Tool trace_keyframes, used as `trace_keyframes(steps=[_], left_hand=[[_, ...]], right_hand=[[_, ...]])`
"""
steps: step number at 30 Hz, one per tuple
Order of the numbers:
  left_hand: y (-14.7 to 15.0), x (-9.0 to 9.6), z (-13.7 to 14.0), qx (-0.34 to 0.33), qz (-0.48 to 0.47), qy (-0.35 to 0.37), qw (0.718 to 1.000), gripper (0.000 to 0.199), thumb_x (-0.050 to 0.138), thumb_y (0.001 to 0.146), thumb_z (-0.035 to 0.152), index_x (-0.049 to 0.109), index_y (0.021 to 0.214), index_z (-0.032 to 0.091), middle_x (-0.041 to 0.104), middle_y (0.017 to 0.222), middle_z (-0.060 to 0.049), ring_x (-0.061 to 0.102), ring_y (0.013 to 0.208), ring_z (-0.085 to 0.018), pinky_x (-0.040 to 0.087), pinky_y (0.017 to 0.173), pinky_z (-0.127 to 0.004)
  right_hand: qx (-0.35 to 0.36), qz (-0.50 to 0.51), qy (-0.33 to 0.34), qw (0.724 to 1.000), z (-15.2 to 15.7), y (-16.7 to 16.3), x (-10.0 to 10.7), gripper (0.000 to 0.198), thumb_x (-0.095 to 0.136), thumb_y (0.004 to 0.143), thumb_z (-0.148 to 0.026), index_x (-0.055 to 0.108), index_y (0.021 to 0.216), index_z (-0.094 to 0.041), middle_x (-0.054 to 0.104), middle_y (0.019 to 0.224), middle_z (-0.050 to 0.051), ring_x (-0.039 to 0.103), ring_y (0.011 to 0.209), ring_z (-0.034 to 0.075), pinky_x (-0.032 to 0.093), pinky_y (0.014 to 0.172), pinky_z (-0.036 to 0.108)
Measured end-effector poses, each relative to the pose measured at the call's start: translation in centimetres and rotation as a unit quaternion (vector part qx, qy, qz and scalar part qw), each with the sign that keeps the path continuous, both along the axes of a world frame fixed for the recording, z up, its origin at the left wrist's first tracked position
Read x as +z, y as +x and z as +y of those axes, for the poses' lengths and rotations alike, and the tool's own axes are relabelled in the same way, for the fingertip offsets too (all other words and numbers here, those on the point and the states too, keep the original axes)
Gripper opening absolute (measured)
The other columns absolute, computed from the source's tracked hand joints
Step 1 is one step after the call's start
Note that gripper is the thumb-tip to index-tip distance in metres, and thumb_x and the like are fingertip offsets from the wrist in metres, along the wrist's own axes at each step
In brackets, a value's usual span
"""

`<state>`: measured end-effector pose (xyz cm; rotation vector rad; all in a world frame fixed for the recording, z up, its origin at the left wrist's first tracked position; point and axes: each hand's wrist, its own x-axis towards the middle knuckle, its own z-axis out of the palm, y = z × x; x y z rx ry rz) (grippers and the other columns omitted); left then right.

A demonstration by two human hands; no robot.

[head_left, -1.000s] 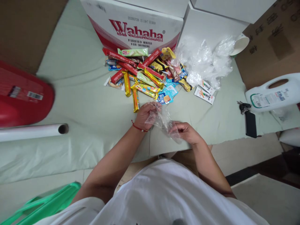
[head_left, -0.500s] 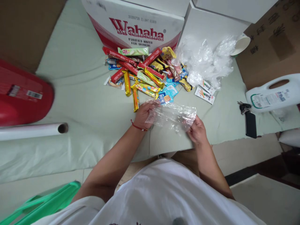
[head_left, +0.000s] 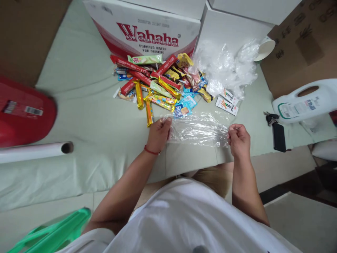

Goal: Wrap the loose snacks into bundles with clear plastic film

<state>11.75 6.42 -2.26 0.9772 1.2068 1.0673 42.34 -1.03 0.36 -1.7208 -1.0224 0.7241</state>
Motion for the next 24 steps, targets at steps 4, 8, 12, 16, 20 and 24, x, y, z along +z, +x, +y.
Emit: trace_keyframes(steps=[4, 8, 12, 16, 20, 24], left_hand=[[-1.4, 0.3, -1.9, -0.050, -0.034, -0.054, 0.997, 0.053, 0.077, 0.082, 0.066, 0.049, 0.069, 0.023, 0.048, 0.048, 0.008, 0.037, 0.036, -0.007, 0.023, 0.035, -0.022], [-2.5, 0.4, -3.1, -0.025, -0.078, -0.111, 0.990, 0.054, 0.091, 0.066, 0.054, 0.048, 0.074, 0.023, 0.047, 0.054, 0.010, 0.042, 0.043, -0.006, 0.029, 0.039, -0.018], [-3.2, 0.9, -3.5, 0.005, -0.080, -0.148, 0.986, 0.052, 0.093, 0.059, 0.044, 0.053, 0.082, 0.022, 0.055, 0.061, 0.009, 0.049, 0.046, -0.007, 0.033, 0.041, -0.018], [-3.2, 0.9, -3.9, -0.007, -0.041, -0.126, 0.991, 0.040, 0.080, 0.072, 0.050, 0.056, 0.083, 0.021, 0.061, 0.063, 0.005, 0.051, 0.046, -0.009, 0.031, 0.040, -0.020], [-2.9, 0.5, -4.7, -0.004, 0.048, -0.063, 0.997, 0.025, 0.074, 0.076, 0.039, 0.060, 0.082, 0.020, 0.058, 0.058, 0.006, 0.048, 0.046, -0.009, 0.036, 0.047, -0.022], [-2.0, 0.4, -6.2, -0.019, 0.112, -0.051, 0.992, 0.016, 0.069, 0.077, 0.035, 0.064, 0.084, 0.021, 0.059, 0.061, 0.005, 0.051, 0.051, -0.012, 0.039, 0.051, -0.024]], right_hand=[[0.033, 0.055, -0.036, 0.997, 0.3, 0.5, 0.5, 0.029, 0.076, 0.083, -0.045, 0.064, 0.095, -0.022, 0.048, 0.059, -0.008, 0.039, 0.050, 0.011, 0.027, 0.047, 0.024], [0.057, 0.035, -0.047, 0.997, 1.1, 0.4, -0.1, 0.030, 0.077, 0.082, -0.047, 0.065, 0.092, -0.021, 0.044, 0.058, -0.008, 0.034, 0.051, 0.010, 0.026, 0.049, 0.025], [0.047, -0.001, -0.071, 0.996, 2.0, 1.0, -0.9, 0.031, 0.073, 0.083, -0.049, 0.067, 0.092, -0.021, 0.045, 0.060, -0.007, 0.032, 0.052, 0.010, 0.026, 0.050, 0.026], [0.020, -0.189, -0.028, 0.981, 2.8, 1.1, -0.3, 0.026, 0.070, 0.085, -0.043, 0.071, 0.093, -0.019, 0.060, 0.081, 0.000, 0.046, 0.063, 0.013, 0.042, 0.064, 0.030], [0.030, -0.187, 0.042, 0.981, 2.8, -2.2, 1.2, 0.024, 0.063, 0.094, -0.043, 0.072, 0.098, -0.021, 0.066, 0.091, 0.004, 0.054, 0.073, 0.016, 0.047, 0.073, 0.032], [0.203, -0.069, -0.006, 0.977, 2.3, -7.8, 1.0, 0.022, 0.061, 0.099, -0.043, 0.071, 0.098, -0.023, 0.064, 0.080, 0.002, 0.053, 0.067, 0.016, 0.044, 0.065, 0.030]])
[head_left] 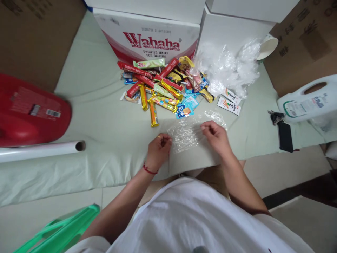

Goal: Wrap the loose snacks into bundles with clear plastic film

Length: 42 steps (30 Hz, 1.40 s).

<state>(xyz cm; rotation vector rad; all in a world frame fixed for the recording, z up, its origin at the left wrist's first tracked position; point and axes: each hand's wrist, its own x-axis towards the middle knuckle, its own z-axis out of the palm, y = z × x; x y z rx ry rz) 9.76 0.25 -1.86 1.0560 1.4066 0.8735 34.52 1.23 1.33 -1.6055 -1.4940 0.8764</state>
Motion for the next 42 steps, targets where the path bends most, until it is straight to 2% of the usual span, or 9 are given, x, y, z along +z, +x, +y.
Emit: trace_keyframes(steps=[6, 10, 14, 18, 24, 29, 34, 38, 42], left_hand=[[-0.1, 0.2, -1.4, -0.031, 0.078, 0.022, 0.996, 0.014, 0.067, 0.081, 0.034, 0.070, 0.088, 0.023, 0.068, 0.072, 0.001, 0.059, 0.065, -0.017, 0.043, 0.063, -0.027], [-1.8, -0.1, 1.1, 0.038, 0.177, 0.072, 0.981, 0.014, 0.062, 0.086, 0.031, 0.070, 0.090, 0.021, 0.067, 0.080, -0.001, 0.057, 0.069, -0.017, 0.046, 0.071, -0.029], [-2.2, -0.4, 3.7, -0.007, 0.242, 0.107, 0.964, 0.019, 0.063, 0.090, 0.035, 0.071, 0.095, 0.019, 0.067, 0.099, -0.008, 0.060, 0.080, -0.021, 0.049, 0.084, -0.035], [-0.9, -0.4, 3.6, -0.081, 0.277, 0.114, 0.951, 0.026, 0.069, 0.088, 0.043, 0.071, 0.098, 0.019, 0.066, 0.097, -0.009, 0.060, 0.081, -0.024, 0.047, 0.080, -0.035], [0.4, -0.1, 1.9, -0.195, 0.298, 0.096, 0.930, 0.016, 0.065, 0.086, 0.025, 0.065, 0.070, 0.022, 0.066, 0.074, -0.005, 0.057, 0.069, -0.022, 0.033, 0.065, -0.033], [0.8, 0.0, 1.0, -0.159, 0.198, 0.074, 0.964, 0.015, 0.066, 0.083, 0.026, 0.065, 0.068, 0.023, 0.066, 0.066, -0.002, 0.057, 0.063, -0.021, 0.035, 0.063, -0.031], [2.0, 0.4, -0.2, -0.105, 0.073, 0.021, 0.992, 0.014, 0.069, 0.081, 0.034, 0.069, 0.073, 0.023, 0.066, 0.065, 0.000, 0.057, 0.062, -0.018, 0.039, 0.062, -0.030], [2.5, 0.5, -0.7, -0.083, 0.038, 0.009, 0.996, 0.016, 0.068, 0.080, 0.035, 0.066, 0.073, 0.021, 0.062, 0.065, 0.002, 0.053, 0.062, -0.015, 0.039, 0.061, -0.028], [2.6, 0.3, -0.8, -0.065, -0.049, -0.033, 0.996, 0.016, 0.069, 0.077, 0.036, 0.066, 0.076, 0.020, 0.061, 0.069, 0.002, 0.044, 0.057, -0.011, 0.033, 0.055, -0.025]], right_hand=[[0.154, -0.171, 0.018, 0.973, -1.8, -6.1, -2.3, 0.044, 0.075, 0.093, -0.039, 0.066, 0.133, -0.023, 0.062, 0.123, 0.013, 0.063, 0.104, 0.027, 0.054, 0.083, 0.037], [0.233, -0.257, 0.022, 0.938, -2.9, -6.7, -3.2, 0.026, 0.070, 0.098, -0.029, 0.073, 0.123, -0.023, 0.067, 0.114, 0.012, 0.058, 0.106, 0.028, 0.052, 0.081, 0.038], [0.270, -0.222, 0.079, 0.933, -3.7, -4.7, -3.9, 0.026, 0.056, 0.102, -0.014, 0.078, 0.109, -0.023, 0.072, 0.102, 0.010, 0.054, 0.095, 0.025, 0.050, 0.084, 0.040], [0.254, -0.176, 0.114, 0.944, -4.7, -1.8, -4.2, 0.028, 0.056, 0.101, -0.012, 0.079, 0.109, -0.025, 0.074, 0.107, 0.009, 0.056, 0.098, 0.025, 0.049, 0.089, 0.043], [0.207, -0.167, 0.120, 0.957, -6.1, 1.3, -4.0, 0.033, 0.053, 0.097, -0.008, 0.080, 0.104, -0.027, 0.073, 0.107, 0.009, 0.058, 0.102, 0.026, 0.050, 0.091, 0.046], [0.095, -0.189, 0.138, 0.968, -7.4, 0.2, -3.0, 0.037, 0.056, 0.097, -0.015, 0.073, 0.127, -0.029, 0.063, 0.127, 0.012, 0.055, 0.120, 0.031, 0.050, 0.102, 0.055], [0.106, -0.195, 0.128, 0.967, -8.3, -3.9, -2.9, 0.053, 0.074, 0.095, -0.037, 0.059, 0.145, -0.030, 0.058, 0.135, 0.016, 0.054, 0.122, 0.035, 0.051, 0.104, 0.056], [0.054, -0.146, 0.135, 0.979, -7.7, -5.0, -3.6, 0.039, 0.064, 0.098, -0.030, 0.060, 0.136, -0.024, 0.061, 0.126, 0.015, 0.056, 0.120, 0.032, 0.051, 0.103, 0.052], [-0.002, -0.041, 0.053, 0.998, -6.9, -4.2, -3.7, 0.020, 0.057, 0.098, -0.029, 0.063, 0.117, -0.024, 0.065, 0.109, 0.009, 0.063, 0.098, 0.024, 0.055, 0.090, 0.041]])
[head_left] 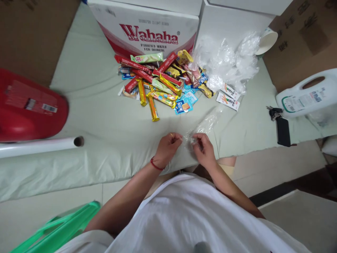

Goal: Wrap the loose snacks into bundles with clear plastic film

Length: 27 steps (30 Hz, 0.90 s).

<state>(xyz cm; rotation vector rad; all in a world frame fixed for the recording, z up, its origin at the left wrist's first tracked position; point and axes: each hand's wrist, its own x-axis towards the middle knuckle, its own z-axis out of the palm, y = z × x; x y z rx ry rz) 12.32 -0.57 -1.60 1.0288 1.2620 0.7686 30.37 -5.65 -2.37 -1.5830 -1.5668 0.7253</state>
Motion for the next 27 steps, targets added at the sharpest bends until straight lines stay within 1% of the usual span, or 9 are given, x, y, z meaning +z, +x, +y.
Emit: trace_keyframes(steps=[3, 6, 8, 13, 18, 20, 23, 25, 27], left_hand=[[0.3, 0.3, -0.6, -0.006, -0.061, -0.022, 0.998, 0.017, 0.070, 0.076, 0.037, 0.066, 0.076, 0.020, 0.060, 0.065, 0.003, 0.043, 0.056, -0.011, 0.032, 0.054, -0.025], [0.7, 1.2, -1.3, 0.005, -0.064, 0.045, 0.997, 0.016, 0.073, 0.077, 0.035, 0.069, 0.078, 0.020, 0.070, 0.078, -0.001, 0.053, 0.065, -0.012, 0.038, 0.060, -0.025], [1.0, 1.7, -1.7, -0.004, -0.079, 0.052, 0.995, 0.017, 0.073, 0.079, 0.035, 0.069, 0.081, 0.019, 0.071, 0.079, -0.001, 0.052, 0.062, -0.011, 0.038, 0.058, -0.024], [1.7, 1.8, -2.0, -0.022, -0.156, -0.019, 0.987, 0.027, 0.071, 0.085, 0.041, 0.054, 0.076, 0.021, 0.058, 0.056, 0.006, 0.042, 0.043, -0.007, 0.034, 0.049, -0.024], [2.1, 1.3, -2.5, -0.044, -0.167, 0.007, 0.985, 0.031, 0.067, 0.093, 0.051, 0.057, 0.091, 0.021, 0.053, 0.051, 0.009, 0.044, 0.041, -0.008, 0.033, 0.047, -0.022], [2.3, 1.3, -2.7, -0.041, -0.168, 0.015, 0.985, 0.037, 0.068, 0.092, 0.056, 0.057, 0.098, 0.021, 0.055, 0.055, 0.009, 0.042, 0.039, -0.007, 0.032, 0.045, -0.022], [2.8, 1.4, -2.6, -0.037, -0.144, 0.008, 0.989, 0.046, 0.072, 0.087, 0.060, 0.056, 0.103, 0.020, 0.067, 0.076, 0.004, 0.043, 0.043, -0.005, 0.035, 0.045, -0.022], [3.2, 1.4, -2.6, -0.042, -0.095, 0.005, 0.995, 0.051, 0.080, 0.079, 0.056, 0.055, 0.105, 0.020, 0.070, 0.092, 0.000, 0.045, 0.048, -0.004, 0.038, 0.047, -0.022], [3.8, 1.2, -2.8, -0.049, -0.038, 0.009, 0.998, 0.058, 0.087, 0.070, 0.046, 0.055, 0.111, 0.020, 0.070, 0.100, -0.001, 0.046, 0.050, -0.004, 0.037, 0.047, -0.021]], right_hand=[[-0.011, 0.087, -0.068, 0.994, 0.0, 0.6, 0.4, 0.023, 0.059, 0.102, -0.043, 0.065, 0.114, -0.024, 0.069, 0.109, 0.008, 0.065, 0.093, 0.022, 0.054, 0.091, 0.039], [0.007, 0.196, -0.108, 0.975, -0.2, 0.9, 1.1, 0.038, 0.057, 0.103, -0.057, 0.067, 0.120, -0.025, 0.072, 0.118, 0.008, 0.067, 0.109, 0.023, 0.053, 0.100, 0.039], [0.016, 0.242, -0.128, 0.962, -0.3, 0.9, 1.5, 0.043, 0.059, 0.101, -0.063, 0.068, 0.120, -0.026, 0.072, 0.120, 0.008, 0.067, 0.115, 0.024, 0.053, 0.103, 0.039], [0.043, 0.284, -0.154, 0.945, -0.4, 0.5, 1.9, 0.057, 0.083, 0.082, -0.063, 0.066, 0.122, -0.027, 0.072, 0.126, 0.007, 0.067, 0.123, 0.025, 0.051, 0.110, 0.040], [0.028, 0.307, -0.169, 0.936, -0.7, 0.7, 1.9, 0.052, 0.081, 0.084, -0.061, 0.069, 0.124, -0.029, 0.075, 0.128, 0.005, 0.069, 0.124, 0.025, 0.051, 0.112, 0.040], [0.019, 0.318, -0.184, 0.930, -0.8, 1.0, 1.8, 0.045, 0.077, 0.088, -0.061, 0.073, 0.120, -0.029, 0.078, 0.122, 0.004, 0.071, 0.120, 0.026, 0.053, 0.109, 0.041], [0.011, 0.314, -0.189, 0.931, -1.0, 1.4, 1.2, 0.037, 0.073, 0.092, -0.057, 0.076, 0.114, -0.028, 0.080, 0.113, 0.004, 0.074, 0.110, 0.025, 0.056, 0.102, 0.040], [0.006, 0.286, -0.174, 0.942, -1.2, 1.6, 0.8, 0.032, 0.073, 0.092, -0.050, 0.075, 0.113, -0.027, 0.080, 0.110, 0.004, 0.074, 0.103, 0.025, 0.057, 0.097, 0.038], [0.003, 0.239, -0.153, 0.959, -1.3, 1.6, 0.6, 0.026, 0.069, 0.094, -0.043, 0.075, 0.113, -0.026, 0.080, 0.107, 0.004, 0.074, 0.099, 0.024, 0.058, 0.092, 0.037]])
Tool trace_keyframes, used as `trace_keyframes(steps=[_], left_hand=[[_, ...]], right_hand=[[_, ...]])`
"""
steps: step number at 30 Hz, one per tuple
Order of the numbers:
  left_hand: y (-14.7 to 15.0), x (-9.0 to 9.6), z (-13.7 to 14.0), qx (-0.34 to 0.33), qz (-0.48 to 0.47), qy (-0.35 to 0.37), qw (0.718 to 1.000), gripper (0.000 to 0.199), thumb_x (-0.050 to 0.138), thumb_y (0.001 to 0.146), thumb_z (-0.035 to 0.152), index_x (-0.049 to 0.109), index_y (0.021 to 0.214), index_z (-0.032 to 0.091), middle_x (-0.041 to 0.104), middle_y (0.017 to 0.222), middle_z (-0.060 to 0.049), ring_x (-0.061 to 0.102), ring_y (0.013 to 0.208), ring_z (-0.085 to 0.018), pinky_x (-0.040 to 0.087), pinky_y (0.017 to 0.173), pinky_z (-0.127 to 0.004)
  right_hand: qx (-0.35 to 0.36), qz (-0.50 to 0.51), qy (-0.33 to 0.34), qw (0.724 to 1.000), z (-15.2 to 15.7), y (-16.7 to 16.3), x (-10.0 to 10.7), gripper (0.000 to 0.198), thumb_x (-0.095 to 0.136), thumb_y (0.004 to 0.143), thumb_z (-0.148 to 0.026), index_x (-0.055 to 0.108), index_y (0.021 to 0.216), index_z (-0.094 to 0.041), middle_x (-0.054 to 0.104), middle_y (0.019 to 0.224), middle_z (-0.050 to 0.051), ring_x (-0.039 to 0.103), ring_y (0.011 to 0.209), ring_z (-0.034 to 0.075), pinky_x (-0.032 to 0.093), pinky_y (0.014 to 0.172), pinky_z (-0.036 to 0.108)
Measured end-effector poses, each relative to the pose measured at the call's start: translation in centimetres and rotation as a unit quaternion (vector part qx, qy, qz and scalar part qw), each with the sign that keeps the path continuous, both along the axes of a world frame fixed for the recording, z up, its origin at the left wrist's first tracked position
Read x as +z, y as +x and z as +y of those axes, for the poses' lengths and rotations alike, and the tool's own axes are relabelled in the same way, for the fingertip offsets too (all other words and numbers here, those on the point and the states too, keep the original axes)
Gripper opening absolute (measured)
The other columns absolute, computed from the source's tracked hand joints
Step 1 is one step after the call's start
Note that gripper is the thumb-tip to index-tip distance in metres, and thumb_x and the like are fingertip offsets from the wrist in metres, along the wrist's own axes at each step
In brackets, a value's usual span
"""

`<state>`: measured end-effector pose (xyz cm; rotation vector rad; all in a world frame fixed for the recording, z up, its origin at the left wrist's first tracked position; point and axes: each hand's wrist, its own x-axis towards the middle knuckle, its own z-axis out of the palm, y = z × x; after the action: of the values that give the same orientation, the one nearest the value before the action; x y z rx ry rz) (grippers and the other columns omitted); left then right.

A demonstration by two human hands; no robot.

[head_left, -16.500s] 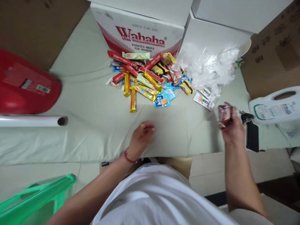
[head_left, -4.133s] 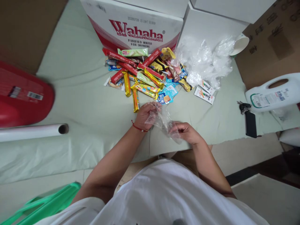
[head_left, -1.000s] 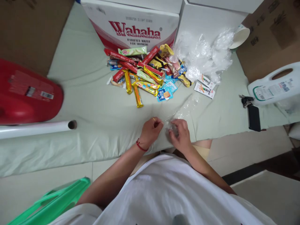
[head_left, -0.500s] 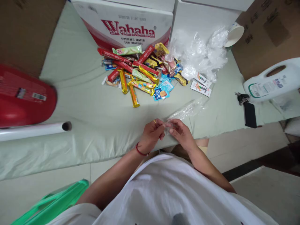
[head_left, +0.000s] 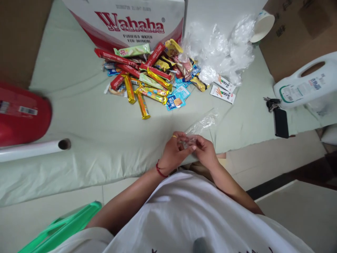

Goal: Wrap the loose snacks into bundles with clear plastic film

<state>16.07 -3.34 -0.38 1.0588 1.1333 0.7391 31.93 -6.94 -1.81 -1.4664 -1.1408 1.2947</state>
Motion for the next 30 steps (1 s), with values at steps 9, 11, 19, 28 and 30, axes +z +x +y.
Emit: trace_keyframes(steps=[9, 11, 19, 28, 30], left_hand=[[-0.5, -1.1, 1.1, 0.063, 0.092, 0.050, 0.993, 0.018, 0.065, 0.085, 0.038, 0.064, 0.090, 0.021, 0.069, 0.078, 0.000, 0.063, 0.070, -0.014, 0.048, 0.068, -0.027], [-1.1, -0.9, 2.1, 0.077, 0.061, 0.038, 0.994, 0.019, 0.066, 0.084, 0.038, 0.064, 0.093, 0.021, 0.068, 0.075, 0.001, 0.061, 0.066, -0.013, 0.045, 0.064, -0.026], [-4.5, -0.5, 5.4, 0.137, -0.013, -0.020, 0.990, 0.023, 0.068, 0.083, 0.040, 0.055, 0.090, 0.022, 0.052, 0.064, 0.007, 0.044, 0.053, -0.011, 0.035, 0.052, -0.024], [-5.9, 1.6, 6.2, 0.144, 0.121, 0.127, 0.974, 0.052, 0.063, 0.090, 0.053, 0.054, 0.128, 0.019, 0.062, 0.129, -0.015, 0.063, 0.121, -0.027, 0.055, 0.098, -0.043], [-6.1, 1.9, 6.9, 0.134, 0.143, 0.147, 0.970, 0.059, 0.066, 0.089, 0.050, 0.050, 0.137, 0.018, 0.059, 0.139, -0.017, 0.061, 0.129, -0.029, 0.052, 0.108, -0.048]], right_hand=[[-0.033, -0.100, 0.066, 0.992, 1.0, -0.6, 0.4, 0.017, 0.072, 0.091, -0.040, 0.080, 0.092, -0.025, 0.074, 0.090, 0.004, 0.067, 0.082, 0.020, 0.052, 0.076, 0.033], [-0.042, -0.047, 0.018, 0.998, 1.8, -0.7, 0.4, 0.021, 0.075, 0.087, -0.045, 0.079, 0.089, -0.025, 0.072, 0.082, 0.002, 0.062, 0.073, 0.017, 0.049, 0.070, 0.031], [-0.075, 0.131, -0.082, 0.985, 6.9, -1.2, 1.2, 0.028, 0.083, 0.070, -0.046, 0.072, 0.080, -0.022, 0.070, 0.081, 0.001, 0.057, 0.071, 0.015, 0.046, 0.067, 0.028], [0.111, -0.230, 0.132, 0.958, 10.5, -3.2, 2.7, 0.008, 0.060, 0.084, -0.025, 0.060, 0.077, -0.022, 0.068, 0.131, 0.013, 0.066, 0.116, 0.026, 0.054, 0.090, 0.039], [0.154, -0.291, 0.166, 0.930, 10.9, -4.0, 3.0, 0.009, 0.060, 0.085, -0.021, 0.059, 0.077, -0.022, 0.066, 0.140, 0.014, 0.062, 0.127, 0.030, 0.052, 0.103, 0.047]])
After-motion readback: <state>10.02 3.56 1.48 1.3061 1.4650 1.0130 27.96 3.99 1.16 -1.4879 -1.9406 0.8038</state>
